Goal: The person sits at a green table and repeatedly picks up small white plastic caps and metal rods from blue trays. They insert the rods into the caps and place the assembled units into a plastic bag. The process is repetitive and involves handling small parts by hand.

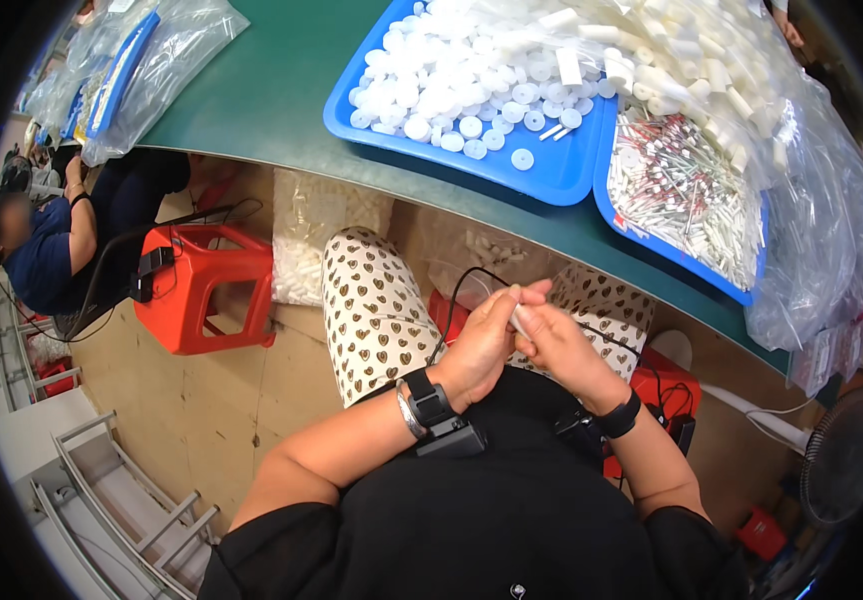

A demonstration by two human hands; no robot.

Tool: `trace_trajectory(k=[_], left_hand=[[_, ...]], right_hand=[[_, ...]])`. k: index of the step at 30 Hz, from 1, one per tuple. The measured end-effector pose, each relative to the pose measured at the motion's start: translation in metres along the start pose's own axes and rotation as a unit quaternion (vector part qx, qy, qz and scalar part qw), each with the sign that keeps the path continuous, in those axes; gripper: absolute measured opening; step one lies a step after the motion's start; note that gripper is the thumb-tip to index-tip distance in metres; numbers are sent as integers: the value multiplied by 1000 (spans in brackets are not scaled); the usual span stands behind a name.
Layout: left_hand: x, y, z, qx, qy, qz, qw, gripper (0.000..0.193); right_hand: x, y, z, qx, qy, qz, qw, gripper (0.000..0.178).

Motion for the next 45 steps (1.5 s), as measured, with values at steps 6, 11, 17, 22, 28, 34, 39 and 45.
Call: trace_trajectory(k=[6, 11, 17, 22, 28, 34, 39, 45], left_hand=[[17, -5, -3, -92, -30, 54, 994, 47], [10, -12, 1, -134, -65, 48, 988, 55], [-50, -5, 10, -83, 29, -101, 991, 34], [-128, 46, 13, -40, 256, -395, 881, 20], [-190, 95, -10, -88, 498, -709, 492, 22], [-203, 84, -53, -44, 277, -779, 560, 18], [-198, 85, -60, -24, 284, -777, 561, 14], [-196, 87, -35, -67, 402, -635, 657, 14]], right_hand=[[1, -2, -1, -106, -102, 445, 883, 34], [13, -35, -9, -141, -114, 577, 796, 36], [85, -25, 39, -163, -248, 571, 765, 24], [179, -58, 80, -288, -354, 661, 596, 22], [190, -92, 62, -246, -311, 728, 559, 21], [192, -93, 56, -242, -350, 689, 587, 14], [200, -84, 68, -297, -417, 616, 598, 16], [185, -76, 74, -333, -423, 486, 689, 21]])
Point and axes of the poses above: each hand's wrist, its own z-axis away from the middle knuckle, its own y-axis out of the palm, x = y × z, the point moved 6 cm from there along -z, towards the middle knuckle, and after that the axes turned 1 degree about x, right-handed, at the moved point
